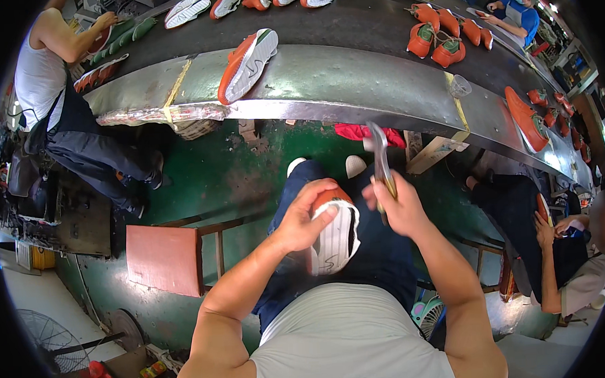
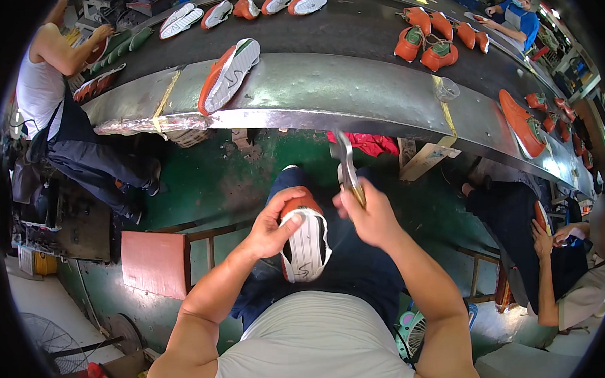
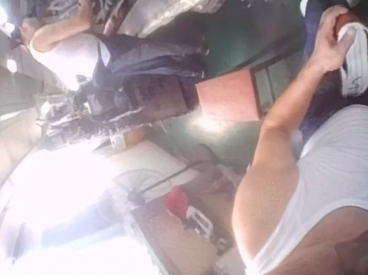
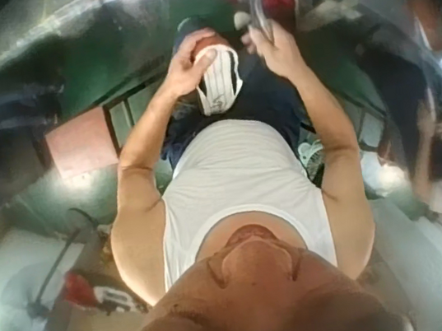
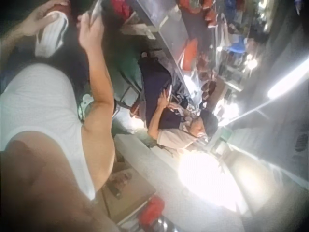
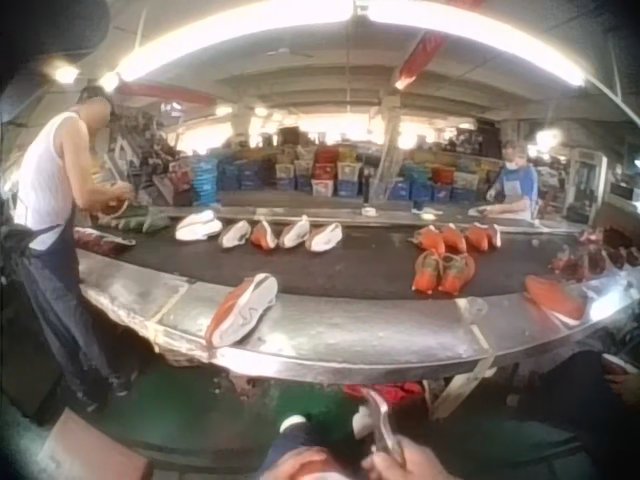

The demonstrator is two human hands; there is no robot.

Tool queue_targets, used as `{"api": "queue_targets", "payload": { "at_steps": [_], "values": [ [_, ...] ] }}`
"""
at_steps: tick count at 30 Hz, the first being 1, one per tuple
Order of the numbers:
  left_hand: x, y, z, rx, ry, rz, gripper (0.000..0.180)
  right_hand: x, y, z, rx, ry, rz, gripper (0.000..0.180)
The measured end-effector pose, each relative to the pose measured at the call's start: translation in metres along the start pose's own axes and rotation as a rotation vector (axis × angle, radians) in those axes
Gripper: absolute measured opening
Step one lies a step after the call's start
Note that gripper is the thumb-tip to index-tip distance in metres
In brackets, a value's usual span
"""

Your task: Trimming excess material from shoe soles using a specialized trimming tool in a factory setting.

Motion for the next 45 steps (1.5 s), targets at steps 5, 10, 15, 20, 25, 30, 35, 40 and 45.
{"api": "queue_targets", "payload": {
  "at_steps": [5, 10, 15, 20, 25, 30, 35, 40, 45],
  "values": [
    [-0.002, 0.007, 0.020, 0.354, 0.072, -0.112, 0.044, 0.082, -0.034, -0.006, -0.119, -0.170, 0.268, 0.034],
    [-0.001, 0.001, 0.018, 0.266, 0.098, -0.012, 0.052, 0.086, -0.059, -0.020, -0.379, -0.310, 0.375, 0.034],
    [-0.003, -0.001, -0.002, 0.055, 0.097, 0.078, 0.056, 0.077, -0.053, -0.010, -0.856, -0.369, 0.476, 0.032],
    [-0.005, -0.001, -0.003, 0.143, 0.153, 0.063, 0.056, 0.073, -0.053, -0.018, -0.733, -0.393, 0.512, 0.031],
    [-0.002, 0.005, -0.001, 0.074, 0.173, 0.051, 0.052, 0.059, -0.037, -0.010, -0.154, -0.285, 0.458, 0.022],
    [0.000, 0.011, 0.031, 0.011, 0.112, 0.000, 0.047, 0.053, -0.053, -0.053, 0.341, 0.036, 0.154, 0.021],
    [0.002, 0.014, 0.031, 0.286, 0.219, 0.031, 0.051, 0.059, -0.056, -0.026, 0.516, -0.036, 0.157, 0.027],
    [0.001, 0.010, 0.026, 0.307, 0.181, -0.048, 0.047, 0.055, -0.055, -0.001, 0.762, -0.281, 0.337, 0.021],
    [-0.003, 0.025, 0.052, 0.321, 0.303, -0.203, 0.040, 0.037, -0.035, -0.005, 0.186, -0.415, 0.508, 0.022]
  ]
}}
Point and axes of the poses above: each hand's wrist, its own x-axis away from the middle knuckle, its own y-axis out of the back of the hand, z = x × y, the point moved 5 cm from there along -x, towards the middle knuckle, and after that the axes turned 12 degrees about z, right-handed, at the moved point
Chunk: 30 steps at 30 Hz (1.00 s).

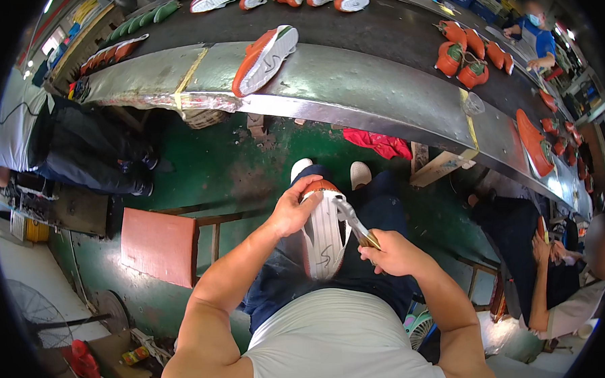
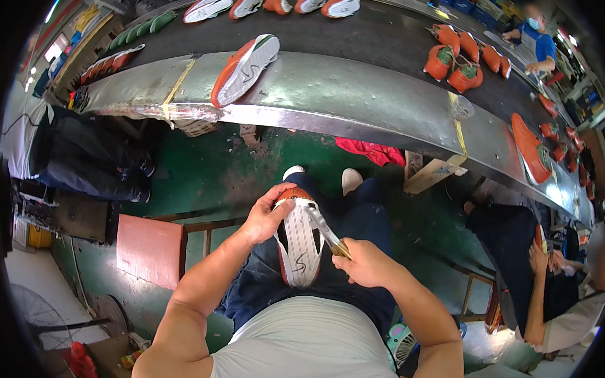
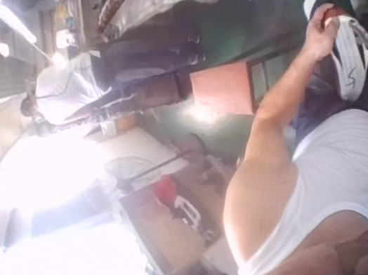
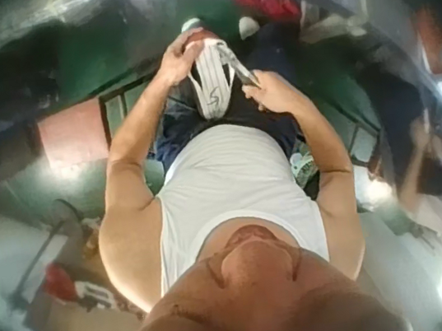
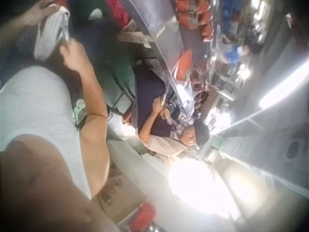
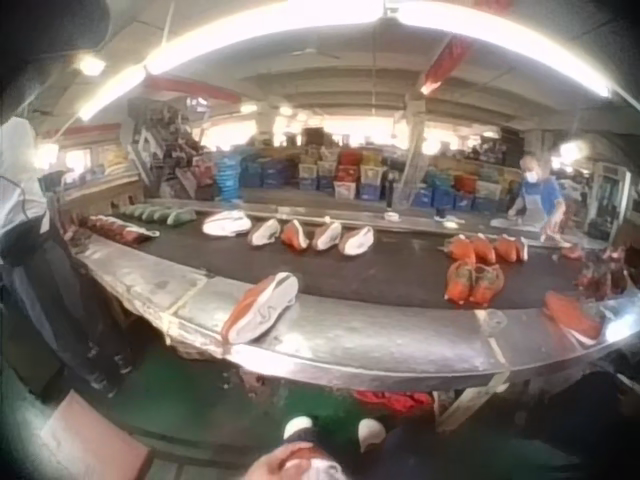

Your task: Trimming excess material from shoe soles using a specialized trimming tool in a factory setting.

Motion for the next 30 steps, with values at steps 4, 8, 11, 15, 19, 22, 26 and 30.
{"api": "queue_targets", "payload": {
  "at_steps": [4, 8, 11, 15, 19, 22, 26, 30],
  "values": [
    [-0.001, 0.011, 0.011, 0.041, 0.046, -0.004, 0.041, -0.002, 0.007, 0.034, -0.120, 0.237, -0.268, 0.030],
    [-0.003, 0.017, 0.024, 0.092, 0.046, 0.069, 0.050, -0.063, 0.010, 0.019, 0.424, 0.107, -0.212, 0.040],
    [0.007, 0.017, 0.025, -0.059, 0.069, 0.070, 0.066, -0.055, 0.018, 0.007, 0.032, 0.050, -0.091, 0.032],
    [0.042, 0.003, 0.038, -0.384, 0.294, -0.105, 0.057, -0.058, 0.002, -0.021, 0.135, 0.086, -0.443, 0.051],
    [0.060, -0.016, 0.045, -0.238, 0.350, -0.231, 0.061, -0.088, -0.028, -0.068, -0.046, 0.045, -0.354, 0.042],
    [0.059, -0.033, 0.069, -0.149, 0.232, -0.262, 0.071, -0.067, -0.037, -0.071, -0.158, 0.124, -0.324, 0.030],
    [0.048, -0.060, 0.046, -0.236, 0.178, -0.090, 0.086, -0.043, -0.048, -0.104, -0.409, 0.034, -0.217, 0.033],
    [0.037, -0.075, 0.034, -0.115, 0.321, 0.433, 0.104, -0.013, -0.044, -0.129, -0.229, 0.251, -0.329, 0.051]
  ]
}}
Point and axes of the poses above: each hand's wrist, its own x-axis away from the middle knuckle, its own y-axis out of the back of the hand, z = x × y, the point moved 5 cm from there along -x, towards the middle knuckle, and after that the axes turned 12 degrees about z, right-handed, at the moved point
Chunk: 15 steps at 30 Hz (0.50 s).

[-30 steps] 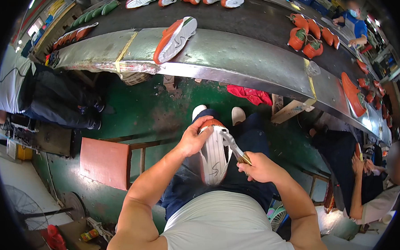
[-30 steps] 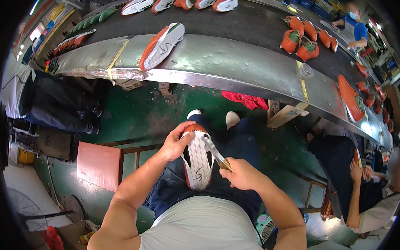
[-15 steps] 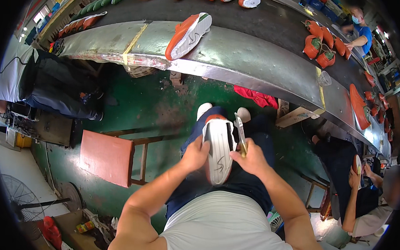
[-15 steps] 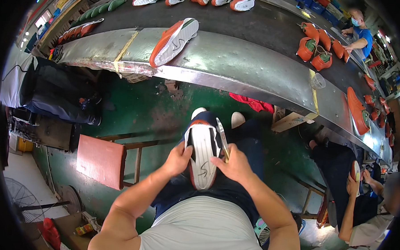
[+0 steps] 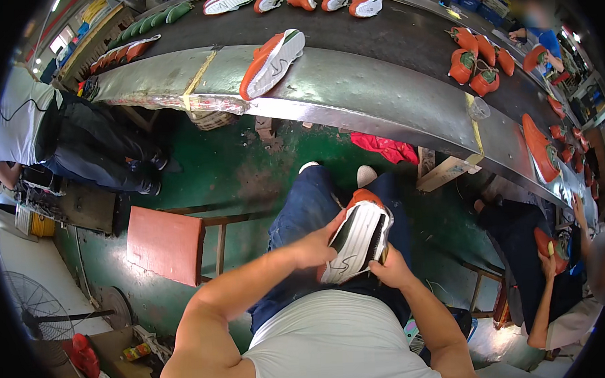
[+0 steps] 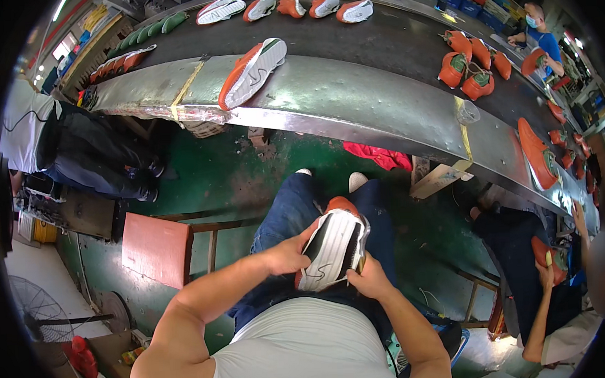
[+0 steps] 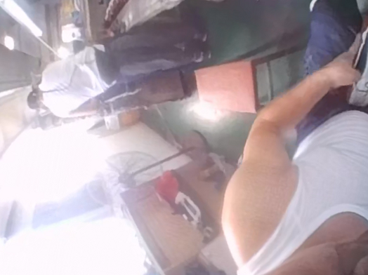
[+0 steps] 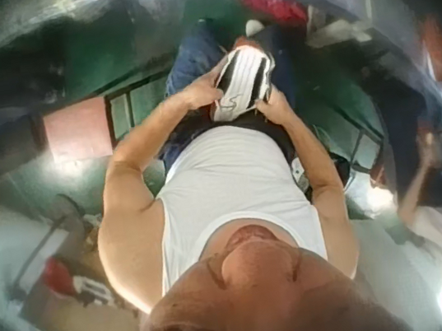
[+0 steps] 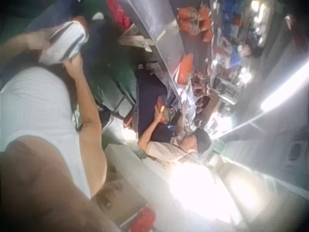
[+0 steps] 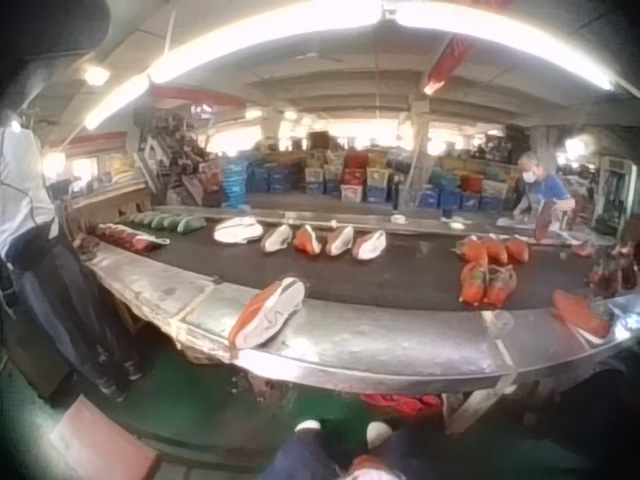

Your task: Trimming excess material from shoe soles using a specialized trimming tool in a factory setting.

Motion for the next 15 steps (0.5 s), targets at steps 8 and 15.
{"api": "queue_targets", "payload": {
  "at_steps": [8, 15],
  "values": [
    [-0.043, -0.022, 0.056, 0.167, 0.096, 0.100, 0.101, 0.060, 0.050, -0.004, -0.128, -0.357, -0.009, 0.029],
    [-0.037, -0.030, 0.047, -0.058, 0.146, 0.014, 0.105, 0.048, 0.039, 0.042, 0.547, -0.066, 0.274, 0.028]
  ]
}}
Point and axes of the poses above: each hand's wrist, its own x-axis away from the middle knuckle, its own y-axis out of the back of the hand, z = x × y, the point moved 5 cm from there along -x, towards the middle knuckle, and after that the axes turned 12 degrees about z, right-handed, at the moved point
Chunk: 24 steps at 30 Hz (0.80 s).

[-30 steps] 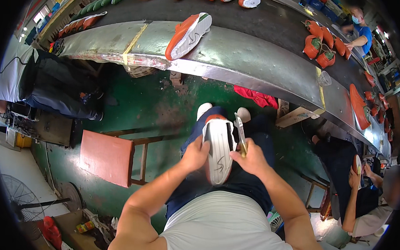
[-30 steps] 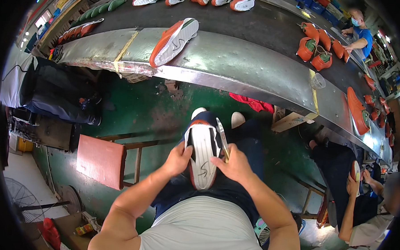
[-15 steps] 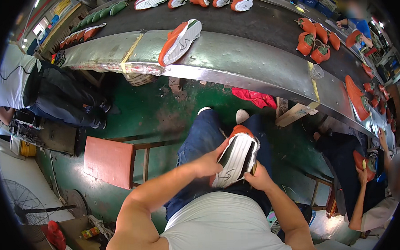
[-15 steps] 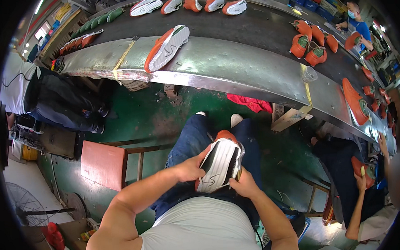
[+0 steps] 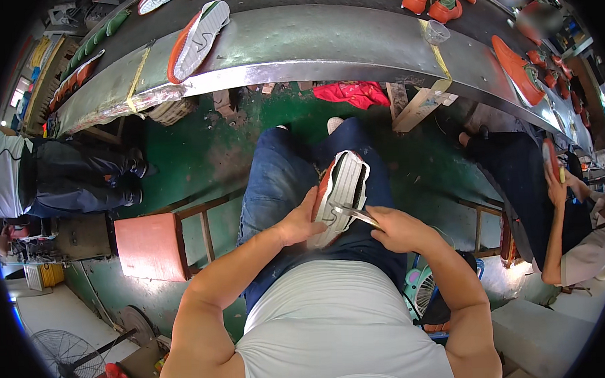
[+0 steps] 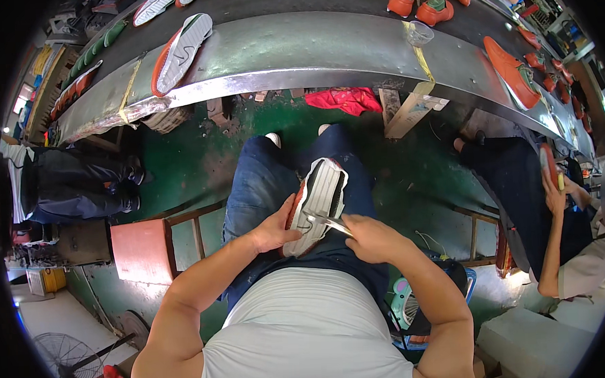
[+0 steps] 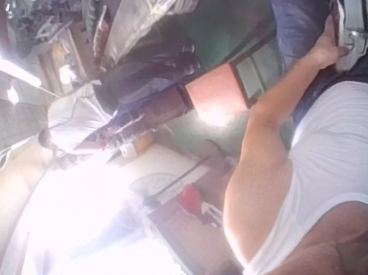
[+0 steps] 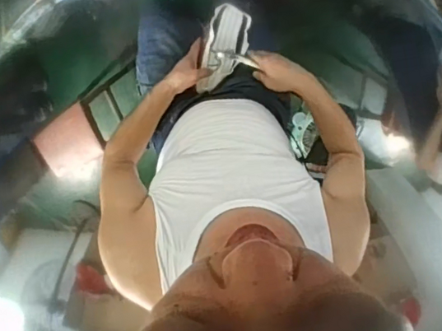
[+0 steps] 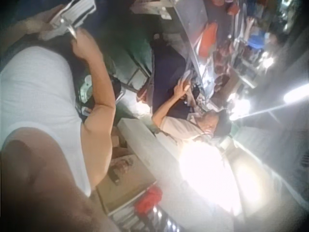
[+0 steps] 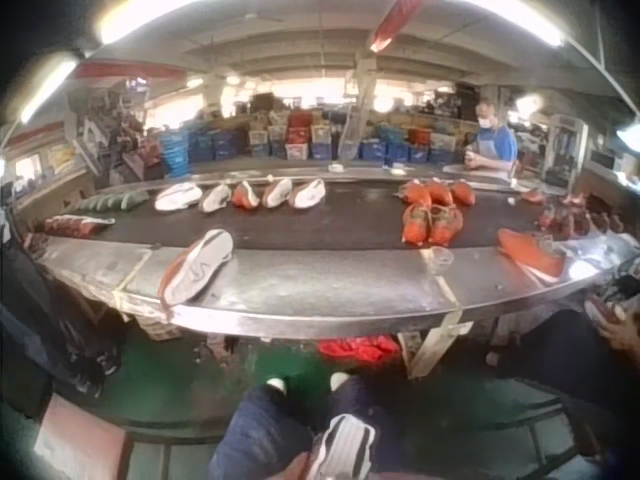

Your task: Trimming excess material from shoe soles using a specialized trimming tool in a factory setting.

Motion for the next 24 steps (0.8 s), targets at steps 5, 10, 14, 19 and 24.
{"api": "queue_targets", "payload": {
  "at_steps": [5, 10, 14, 19, 24],
  "values": [
    [0.007, -0.009, -0.014, 0.761, -0.140, -0.031, 0.080, -0.029, 0.007, 0.019, 0.216, -0.115, 0.085, 0.029],
    [-0.021, -0.001, 0.025, 0.267, 0.088, -0.476, 0.059, -0.030, -0.025, 0.003, 0.107, -0.115, 0.032, 0.023],
    [-0.013, 0.007, 0.004, -0.178, 0.098, -0.580, 0.057, -0.031, -0.010, -0.002, 0.125, -0.180, 0.158, 0.030],
    [-0.021, 0.006, -0.002, -0.384, -0.156, -0.507, 0.052, -0.038, 0.012, -0.003, 0.279, -0.204, -0.158, 0.026],
    [-0.025, -0.004, -0.023, -0.805, -0.099, -0.332, 0.055, -0.022, -0.004, -0.044, 0.156, -0.296, -0.141, 0.021]
  ]
}}
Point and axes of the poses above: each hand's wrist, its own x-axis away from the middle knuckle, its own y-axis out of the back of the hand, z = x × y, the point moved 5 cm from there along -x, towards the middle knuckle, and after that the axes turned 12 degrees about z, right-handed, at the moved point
